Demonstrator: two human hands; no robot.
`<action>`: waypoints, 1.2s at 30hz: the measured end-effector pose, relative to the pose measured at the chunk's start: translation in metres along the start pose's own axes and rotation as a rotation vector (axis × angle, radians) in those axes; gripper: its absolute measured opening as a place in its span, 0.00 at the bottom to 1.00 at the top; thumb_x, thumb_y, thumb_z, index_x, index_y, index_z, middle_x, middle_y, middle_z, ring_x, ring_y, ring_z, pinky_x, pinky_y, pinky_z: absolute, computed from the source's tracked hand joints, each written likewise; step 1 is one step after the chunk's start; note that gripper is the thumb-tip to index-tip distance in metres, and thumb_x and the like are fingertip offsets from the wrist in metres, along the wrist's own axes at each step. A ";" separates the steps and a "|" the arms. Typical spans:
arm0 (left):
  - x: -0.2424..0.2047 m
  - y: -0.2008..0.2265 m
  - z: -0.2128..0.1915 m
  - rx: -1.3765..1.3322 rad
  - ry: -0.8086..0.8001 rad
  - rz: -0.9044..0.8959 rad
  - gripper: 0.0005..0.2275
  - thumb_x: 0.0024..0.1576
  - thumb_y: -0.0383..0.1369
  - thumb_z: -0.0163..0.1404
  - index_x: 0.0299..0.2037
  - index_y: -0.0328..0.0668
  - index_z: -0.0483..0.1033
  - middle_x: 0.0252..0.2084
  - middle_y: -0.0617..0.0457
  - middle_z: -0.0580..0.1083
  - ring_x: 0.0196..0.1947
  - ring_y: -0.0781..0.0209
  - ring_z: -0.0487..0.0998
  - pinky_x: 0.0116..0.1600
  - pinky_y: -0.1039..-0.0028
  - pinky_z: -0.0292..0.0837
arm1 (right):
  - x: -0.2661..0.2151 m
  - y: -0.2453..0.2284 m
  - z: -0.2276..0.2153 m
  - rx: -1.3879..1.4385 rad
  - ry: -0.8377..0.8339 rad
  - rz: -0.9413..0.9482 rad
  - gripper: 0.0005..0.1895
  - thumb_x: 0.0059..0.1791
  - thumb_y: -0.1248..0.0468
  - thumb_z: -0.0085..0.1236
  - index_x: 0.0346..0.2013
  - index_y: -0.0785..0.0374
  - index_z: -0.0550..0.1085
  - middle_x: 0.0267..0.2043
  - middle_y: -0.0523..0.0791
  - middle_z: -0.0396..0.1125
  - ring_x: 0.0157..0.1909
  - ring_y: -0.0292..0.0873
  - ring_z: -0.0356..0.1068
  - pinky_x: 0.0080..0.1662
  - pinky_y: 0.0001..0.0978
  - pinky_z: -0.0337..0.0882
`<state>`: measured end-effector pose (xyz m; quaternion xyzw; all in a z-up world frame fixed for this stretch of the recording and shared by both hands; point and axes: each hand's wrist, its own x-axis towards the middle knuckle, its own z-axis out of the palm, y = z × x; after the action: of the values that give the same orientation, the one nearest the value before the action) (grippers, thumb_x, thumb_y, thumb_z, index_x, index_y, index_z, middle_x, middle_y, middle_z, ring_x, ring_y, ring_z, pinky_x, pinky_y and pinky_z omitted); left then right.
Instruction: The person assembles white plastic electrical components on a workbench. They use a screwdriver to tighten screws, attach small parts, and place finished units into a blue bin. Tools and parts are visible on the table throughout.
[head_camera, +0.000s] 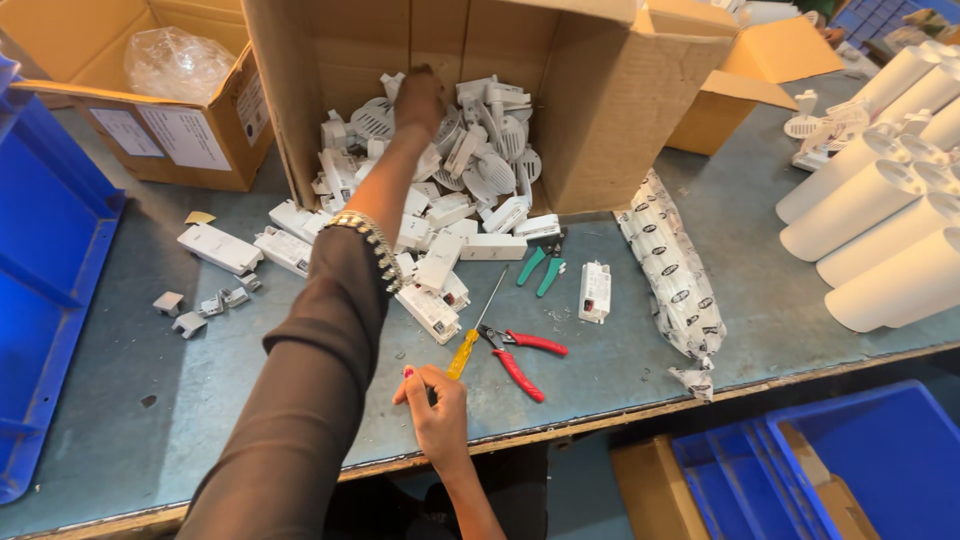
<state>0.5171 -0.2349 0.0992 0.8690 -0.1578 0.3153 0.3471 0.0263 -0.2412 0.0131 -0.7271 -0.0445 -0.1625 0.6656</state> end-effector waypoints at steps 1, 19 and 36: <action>0.007 0.002 -0.002 -0.054 0.041 -0.008 0.06 0.53 0.24 0.51 0.39 0.36 0.77 0.43 0.37 0.77 0.45 0.37 0.79 0.47 0.56 0.76 | 0.000 0.000 -0.001 0.005 0.005 0.008 0.18 0.54 0.64 0.51 0.21 0.70 0.75 0.22 0.45 0.67 0.26 0.36 0.65 0.34 0.29 0.65; -0.182 0.051 -0.259 -0.538 -0.071 0.205 0.04 0.59 0.19 0.46 0.32 0.31 0.69 0.32 0.44 0.79 0.34 0.57 0.82 0.42 0.68 0.78 | 0.001 0.025 0.005 0.119 -0.023 -0.045 0.12 0.57 0.63 0.51 0.34 0.69 0.74 0.30 0.43 0.70 0.32 0.33 0.65 0.41 0.24 0.68; -0.457 0.081 -0.368 -0.720 -0.021 -0.354 0.02 0.61 0.23 0.53 0.41 0.33 0.78 0.37 0.52 0.79 0.35 0.65 0.78 0.44 0.75 0.75 | -0.007 -0.012 0.084 0.202 -0.379 0.168 0.12 0.58 0.63 0.52 0.52 0.67 0.72 0.49 0.47 0.72 0.49 0.37 0.74 0.50 0.28 0.76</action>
<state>-0.0276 -0.0085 0.0459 0.7088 -0.1093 0.1664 0.6767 0.0308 -0.1561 0.0174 -0.6754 -0.1239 0.0382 0.7259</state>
